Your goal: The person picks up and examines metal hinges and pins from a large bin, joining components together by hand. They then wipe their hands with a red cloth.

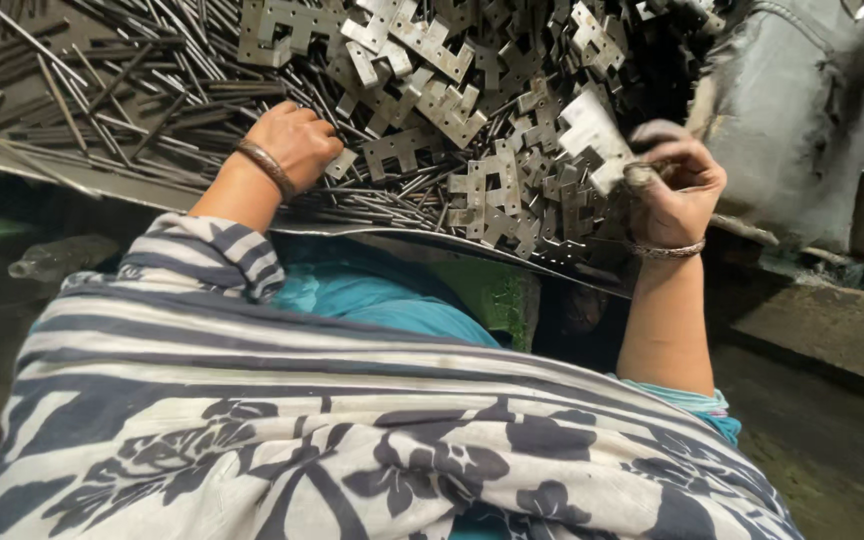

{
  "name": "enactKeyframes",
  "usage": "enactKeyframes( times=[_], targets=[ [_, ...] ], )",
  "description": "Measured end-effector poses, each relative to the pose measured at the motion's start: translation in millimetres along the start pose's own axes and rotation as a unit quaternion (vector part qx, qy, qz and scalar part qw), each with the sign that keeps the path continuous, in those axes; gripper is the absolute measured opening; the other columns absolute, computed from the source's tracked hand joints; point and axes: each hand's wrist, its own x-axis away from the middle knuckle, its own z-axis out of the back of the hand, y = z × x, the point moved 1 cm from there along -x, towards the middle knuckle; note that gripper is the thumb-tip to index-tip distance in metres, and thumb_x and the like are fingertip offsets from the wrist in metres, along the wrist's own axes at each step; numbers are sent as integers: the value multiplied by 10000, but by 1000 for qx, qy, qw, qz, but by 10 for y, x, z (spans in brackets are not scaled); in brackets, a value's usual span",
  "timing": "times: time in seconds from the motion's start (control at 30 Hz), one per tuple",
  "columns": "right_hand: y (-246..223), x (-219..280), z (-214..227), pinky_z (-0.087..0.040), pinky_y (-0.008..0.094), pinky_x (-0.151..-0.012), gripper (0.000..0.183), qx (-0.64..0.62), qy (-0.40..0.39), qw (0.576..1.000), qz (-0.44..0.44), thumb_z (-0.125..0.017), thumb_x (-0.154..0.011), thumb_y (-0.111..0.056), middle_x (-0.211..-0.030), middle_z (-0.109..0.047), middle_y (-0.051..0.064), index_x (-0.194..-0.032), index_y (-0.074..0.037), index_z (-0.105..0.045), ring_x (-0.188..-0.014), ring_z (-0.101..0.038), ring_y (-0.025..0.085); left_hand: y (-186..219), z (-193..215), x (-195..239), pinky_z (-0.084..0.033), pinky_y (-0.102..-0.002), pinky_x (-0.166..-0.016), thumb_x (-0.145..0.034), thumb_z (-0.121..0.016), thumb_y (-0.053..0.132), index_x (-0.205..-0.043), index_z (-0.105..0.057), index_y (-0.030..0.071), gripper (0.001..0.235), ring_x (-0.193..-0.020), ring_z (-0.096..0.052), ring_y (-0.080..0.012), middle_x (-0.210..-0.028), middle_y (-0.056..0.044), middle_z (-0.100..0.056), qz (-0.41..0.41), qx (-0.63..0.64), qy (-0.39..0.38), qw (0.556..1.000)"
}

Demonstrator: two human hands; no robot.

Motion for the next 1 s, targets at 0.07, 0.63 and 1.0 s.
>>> enactKeyframes(
  times=[0.07,0.63,1.0],
  targets=[
    [47,-8,-50,-568,295,-886,349,15,72,997,12,-766,-867,56,-1352,-628,191,-1182,-7,-629,-1028,-628,181,37,153,-67,-566,-452,-810,-882,-768,242,-983,-731,126,158,-941,-718,-299,-968,-78,-751,48,131,51,989],
    [182,-131,-1749,-590,388,-1011,710,327,-98,933,114,-527,-899,142,-1499,-542,234,-1557,-98,-408,-1258,-659,364,980,389,-757,-578,-394,-957,-1015,-420,505,-1197,-609,53,522,-1050,-684,-249,-1105,-96,-704,133,964,214,88],
    [-92,-133,38,-589,331,-735,335,-275,281,913,-111,-621,-966,-10,-1063,-694,233,-1267,112,-705,-828,-674,255,1187,194,-1437,-479,-563,-979,-717,-736,542,-1345,-602,138,759,-1176,-570,-336,-1260,-128,-637,104,450,93,882]
  ],
)
